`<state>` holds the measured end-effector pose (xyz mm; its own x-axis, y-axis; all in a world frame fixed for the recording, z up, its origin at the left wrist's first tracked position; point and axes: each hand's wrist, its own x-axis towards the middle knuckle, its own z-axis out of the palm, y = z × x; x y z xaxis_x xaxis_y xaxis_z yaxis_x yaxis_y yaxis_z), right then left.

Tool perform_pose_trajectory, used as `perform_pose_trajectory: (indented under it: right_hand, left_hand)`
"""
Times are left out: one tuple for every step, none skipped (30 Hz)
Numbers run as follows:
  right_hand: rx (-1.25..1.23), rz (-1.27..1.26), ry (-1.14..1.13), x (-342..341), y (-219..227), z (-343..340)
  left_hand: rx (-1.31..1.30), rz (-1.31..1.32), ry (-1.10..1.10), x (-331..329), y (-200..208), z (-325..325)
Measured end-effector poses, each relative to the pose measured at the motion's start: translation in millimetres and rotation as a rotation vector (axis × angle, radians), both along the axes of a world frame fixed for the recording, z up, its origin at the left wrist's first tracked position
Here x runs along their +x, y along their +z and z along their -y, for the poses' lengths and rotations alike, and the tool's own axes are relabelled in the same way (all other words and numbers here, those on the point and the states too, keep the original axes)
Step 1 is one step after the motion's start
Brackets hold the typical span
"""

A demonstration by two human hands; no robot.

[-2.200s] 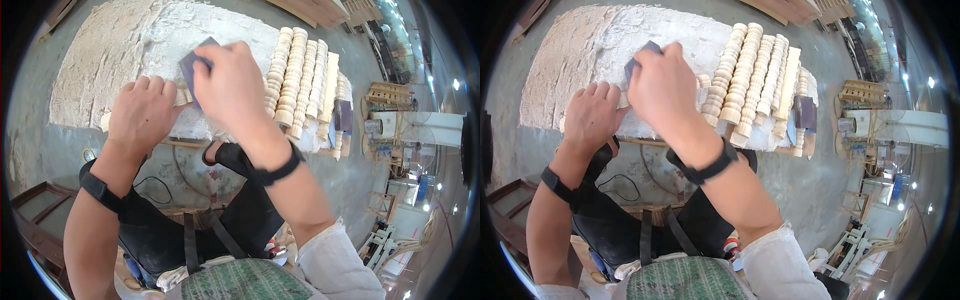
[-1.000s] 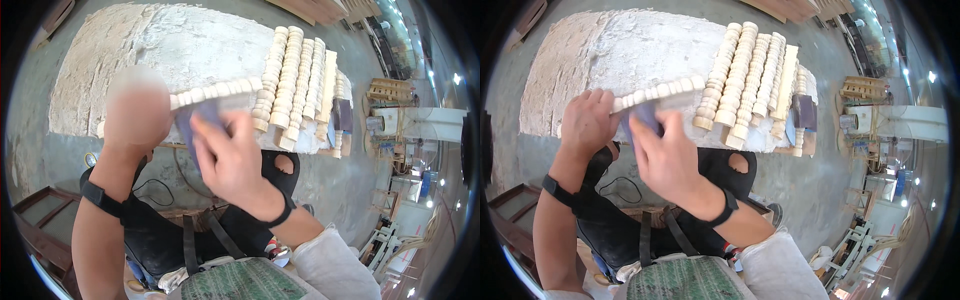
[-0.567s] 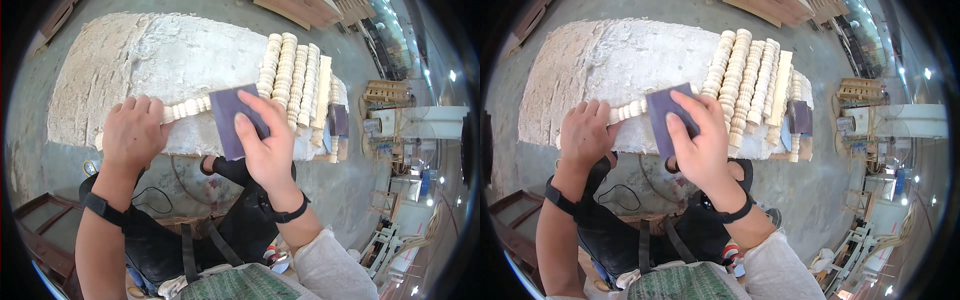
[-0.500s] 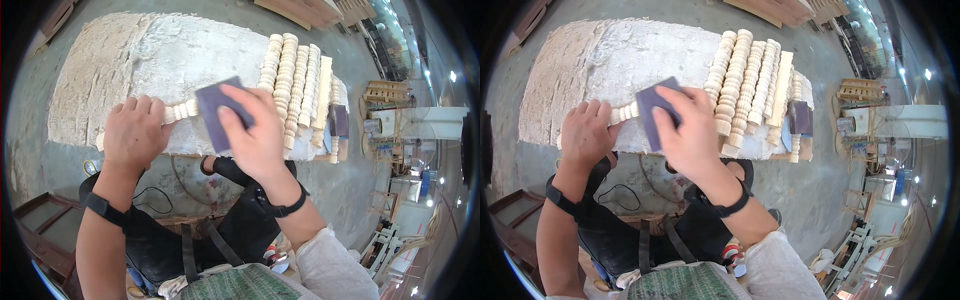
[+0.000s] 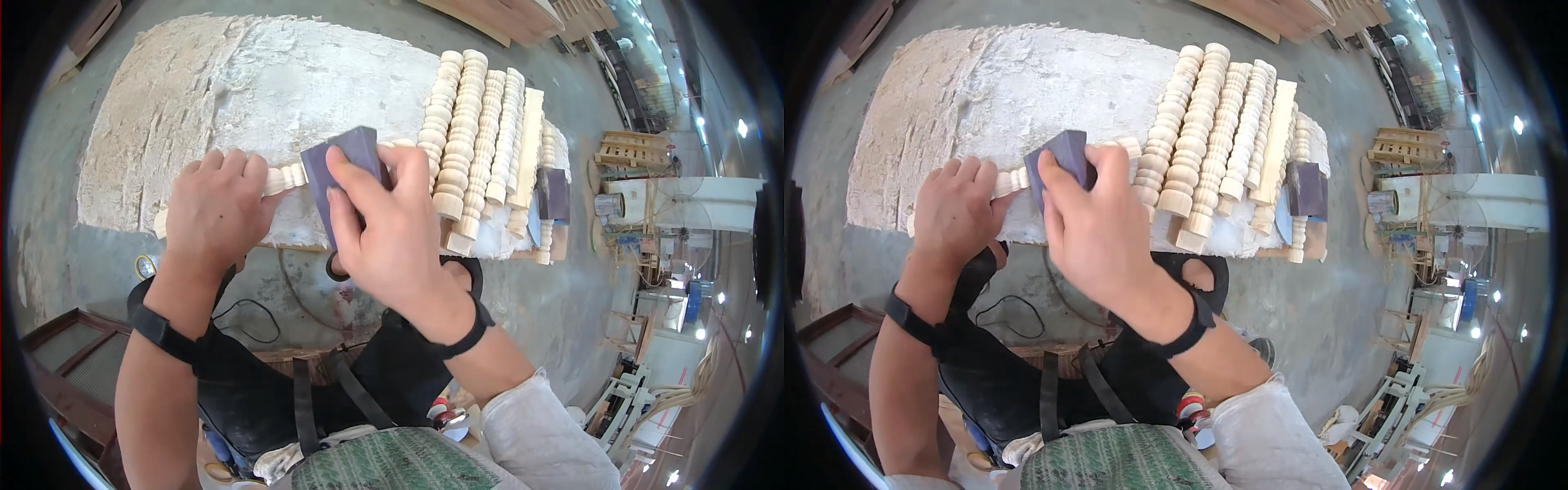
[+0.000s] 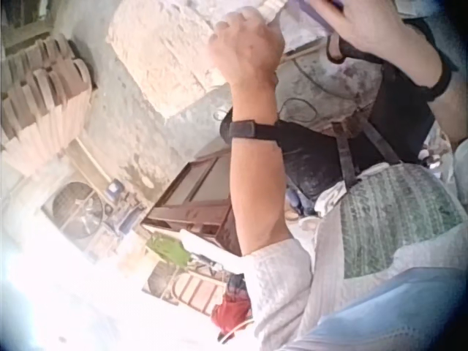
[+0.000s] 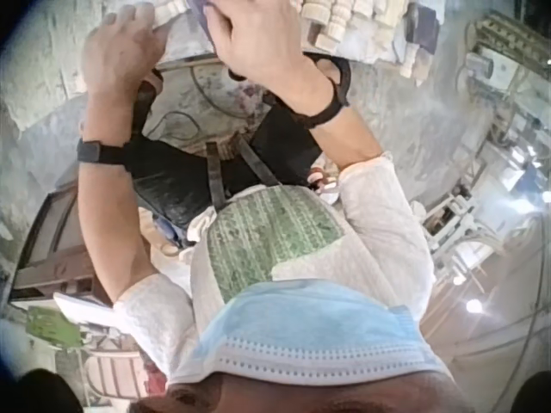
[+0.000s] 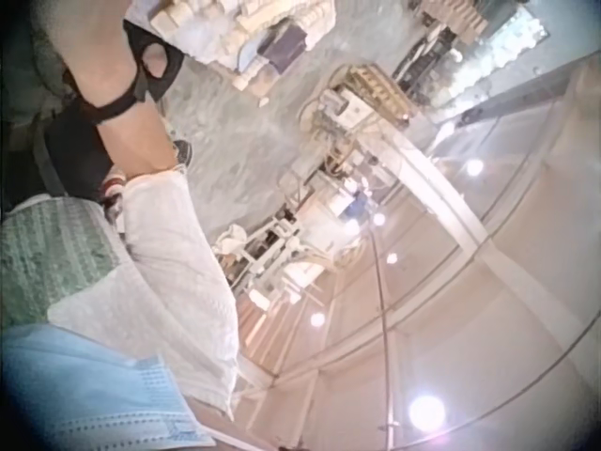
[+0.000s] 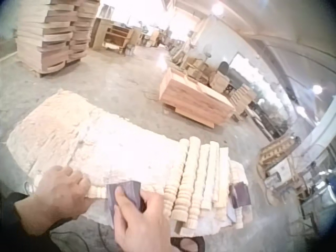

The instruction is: The person sands a series of turned wooden balusters using a sanding block. They hold each baluster with one hand and rub the sanding block along its length with the other, working on multiple pieces arranged on a workbench.

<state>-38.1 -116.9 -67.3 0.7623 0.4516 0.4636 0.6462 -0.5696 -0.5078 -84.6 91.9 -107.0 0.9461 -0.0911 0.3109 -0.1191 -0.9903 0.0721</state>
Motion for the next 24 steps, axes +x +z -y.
perform_pose_trajectory:
  right_hand:
    - [-0.018, 0.018, 0.020, 1, 6, -3]
    - [-0.056, 0.020, 0.030, 9, 14, -9]
    - [-0.108, 0.026, 0.029, 25, 16, -18]
    - [-0.156, 0.015, 0.036, 41, 10, -32]
    - [-0.212, 0.013, 0.037, 48, 9, -41]
    - [-0.252, 0.018, 0.047, 48, 11, -46]
    - [-0.291, 0.022, 0.057, 47, 14, -51]
    - [-0.331, 0.027, 0.067, 46, 14, -52]
    - [-0.267, 0.020, 0.052, 38, 12, -48]
    - [-0.208, 0.022, 0.035, 25, 11, -36]
    - [-0.141, 0.029, 0.019, 12, 14, -26]
    - [-0.128, 0.032, 0.024, 0, 15, -16]
    - [-0.111, 0.028, 0.035, -12, 13, -6]
    - [-0.094, 0.023, 0.045, -17, 11, -3]
    - [-0.097, 0.039, 0.042, -12, 12, -5]
    - [-0.100, 0.054, 0.038, -2, 15, -10]
    - [-0.103, 0.070, 0.033, 10, 16, -16]
    - [-0.110, 0.076, 0.037, 27, 10, -27]
    - [-0.182, 0.036, 0.058, 39, 11, -39]
    - [-0.263, 0.006, 0.071, 52, 15, -50]
    - [-0.342, -0.032, 0.089, 56, 16, -57]
    - [-0.349, 0.070, 0.103, 45, 15, -56]
    - [-0.284, 0.077, 0.094, 32, 13, -47]
    - [-0.219, 0.086, 0.091, 18, 10, -36]
  left_hand:
    - [0.005, 0.001, 0.003, 1, 2, 0]
    - [0.017, 0.019, 0.003, 2, 4, 0]
    - [0.027, 0.031, 0.002, 3, 4, 2]
    - [0.041, 0.024, 0.006, -1, 2, 2]
    - [0.028, 0.017, 0.002, -3, 1, 2]
    - [0.015, 0.015, -0.003, -1, 2, 1]
    - [0.003, 0.014, -0.008, 0, 2, 0]
    - [0.000, 0.005, -0.022, -1, 2, 0]
    - [-0.002, -0.007, -0.025, -3, 0, -3]
    - [-0.009, -0.009, -0.029, -1, -2, -4]
    - [-0.013, -0.005, -0.029, 0, 1, -6]
    - [-0.020, -0.004, -0.033, 1, 2, -5]
    - [-0.024, -0.010, -0.033, 0, 1, -4]
    - [-0.022, -0.010, -0.020, -1, 0, -2]
    - [-0.019, -0.006, -0.013, 0, 0, 0]
    - [-0.016, -0.003, -0.007, 0, 2, 1]
    - [-0.015, 0.010, -0.005, 0, 3, 0]
    - [-0.016, 0.015, -0.006, 0, 0, 2]
    - [-0.013, 0.020, -0.003, -2, 2, 1]
    - [-0.015, 0.018, -0.009, 0, 2, 1]
    - [-0.016, 0.009, -0.010, -1, 1, -2]
    - [-0.017, 0.000, -0.012, -1, 0, -3]
    - [-0.028, -0.010, -0.023, -1, 0, -2]
    - [-0.039, -0.018, -0.028, -2, 1, -3]
